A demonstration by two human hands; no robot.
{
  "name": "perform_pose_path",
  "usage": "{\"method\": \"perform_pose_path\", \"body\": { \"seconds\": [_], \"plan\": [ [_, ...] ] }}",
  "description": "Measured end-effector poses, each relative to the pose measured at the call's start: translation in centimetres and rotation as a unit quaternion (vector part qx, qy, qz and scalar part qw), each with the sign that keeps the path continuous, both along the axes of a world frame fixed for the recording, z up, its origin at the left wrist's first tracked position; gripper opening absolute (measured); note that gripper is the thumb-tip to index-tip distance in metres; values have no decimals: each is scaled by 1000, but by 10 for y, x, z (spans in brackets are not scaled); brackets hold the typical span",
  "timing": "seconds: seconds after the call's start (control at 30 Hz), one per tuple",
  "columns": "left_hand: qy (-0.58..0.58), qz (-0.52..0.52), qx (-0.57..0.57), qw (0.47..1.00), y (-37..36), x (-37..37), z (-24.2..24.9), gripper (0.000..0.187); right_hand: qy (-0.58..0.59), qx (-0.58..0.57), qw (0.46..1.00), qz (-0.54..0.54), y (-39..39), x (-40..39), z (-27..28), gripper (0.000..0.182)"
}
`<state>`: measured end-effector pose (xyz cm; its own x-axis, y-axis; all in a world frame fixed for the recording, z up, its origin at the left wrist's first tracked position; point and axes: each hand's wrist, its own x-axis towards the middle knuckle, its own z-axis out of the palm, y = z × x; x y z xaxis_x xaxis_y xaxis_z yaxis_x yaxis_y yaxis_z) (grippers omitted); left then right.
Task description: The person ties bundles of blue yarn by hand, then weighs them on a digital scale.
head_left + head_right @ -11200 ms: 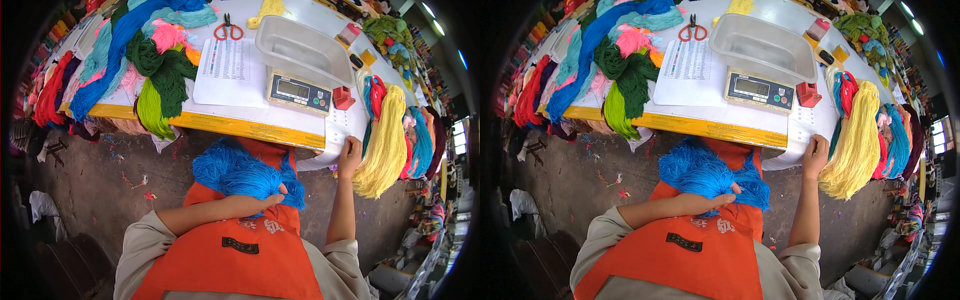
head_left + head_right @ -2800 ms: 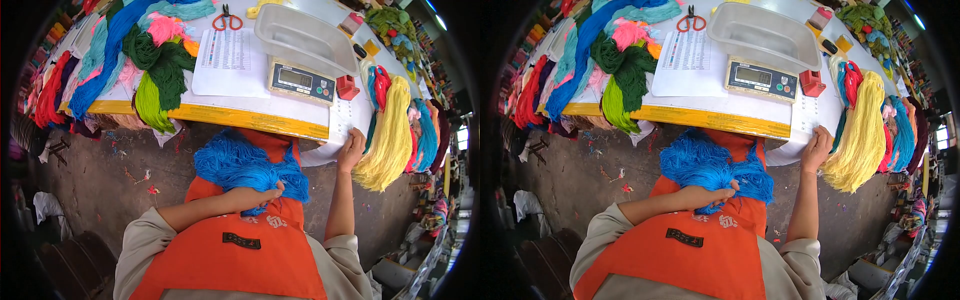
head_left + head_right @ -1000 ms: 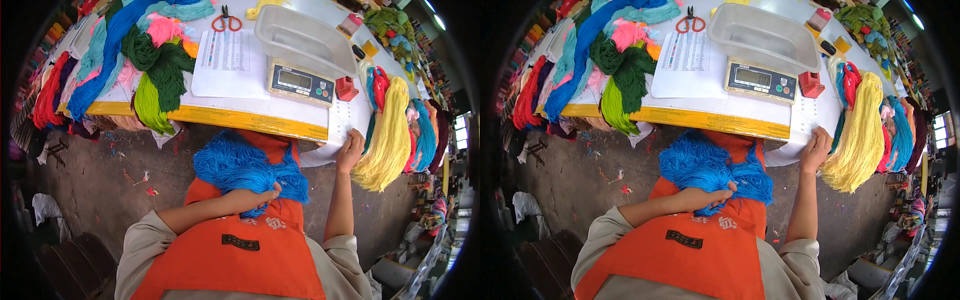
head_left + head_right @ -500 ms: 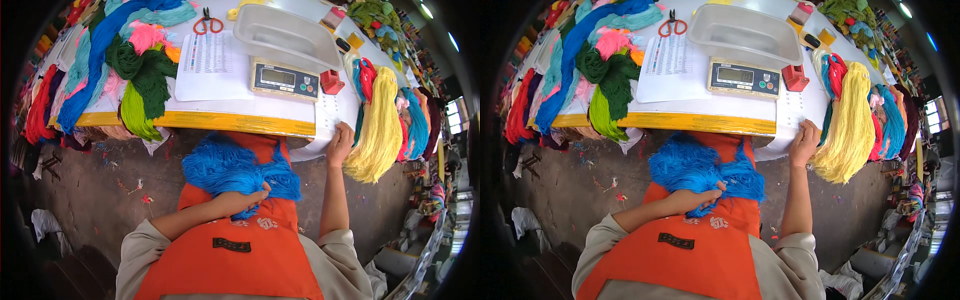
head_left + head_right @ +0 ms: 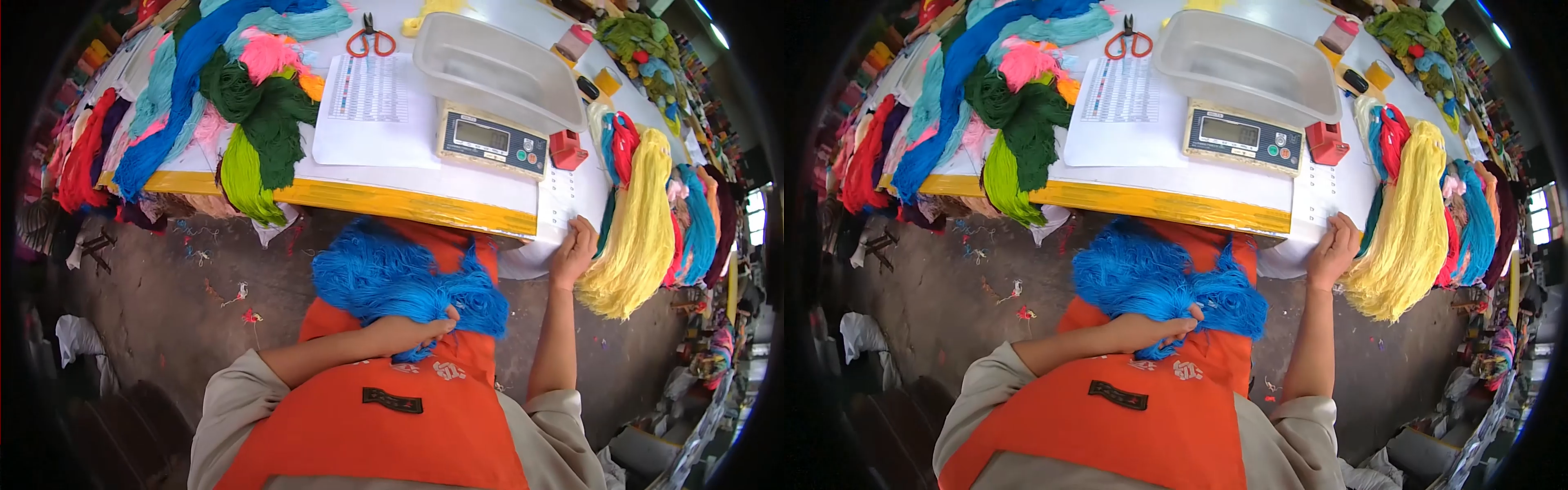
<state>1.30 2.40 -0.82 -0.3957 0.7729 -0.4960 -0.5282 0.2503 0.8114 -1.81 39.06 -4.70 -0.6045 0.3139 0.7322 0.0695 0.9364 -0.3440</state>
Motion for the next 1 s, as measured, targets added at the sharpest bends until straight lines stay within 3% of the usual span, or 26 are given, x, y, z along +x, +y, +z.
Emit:
{"method": "perform_pose_path", "body": {
  "seconds": [0.17, 0.23, 1.0],
  "plan": [
    [20, -14, 2, 1000, 0, -1, 2, 28, -5, -3, 1000, -3, 1, 0, -2, 17],
    [55, -22, 12, 998, 1, 0, 3, 19, -5, -2, 1000, -8, 0, 0, -1, 16],
    [27, 10, -2, 1000, 4, -4, 5, 23, 13, -2, 1000, -4, 0, -2, -2, 16]
  ]
}}
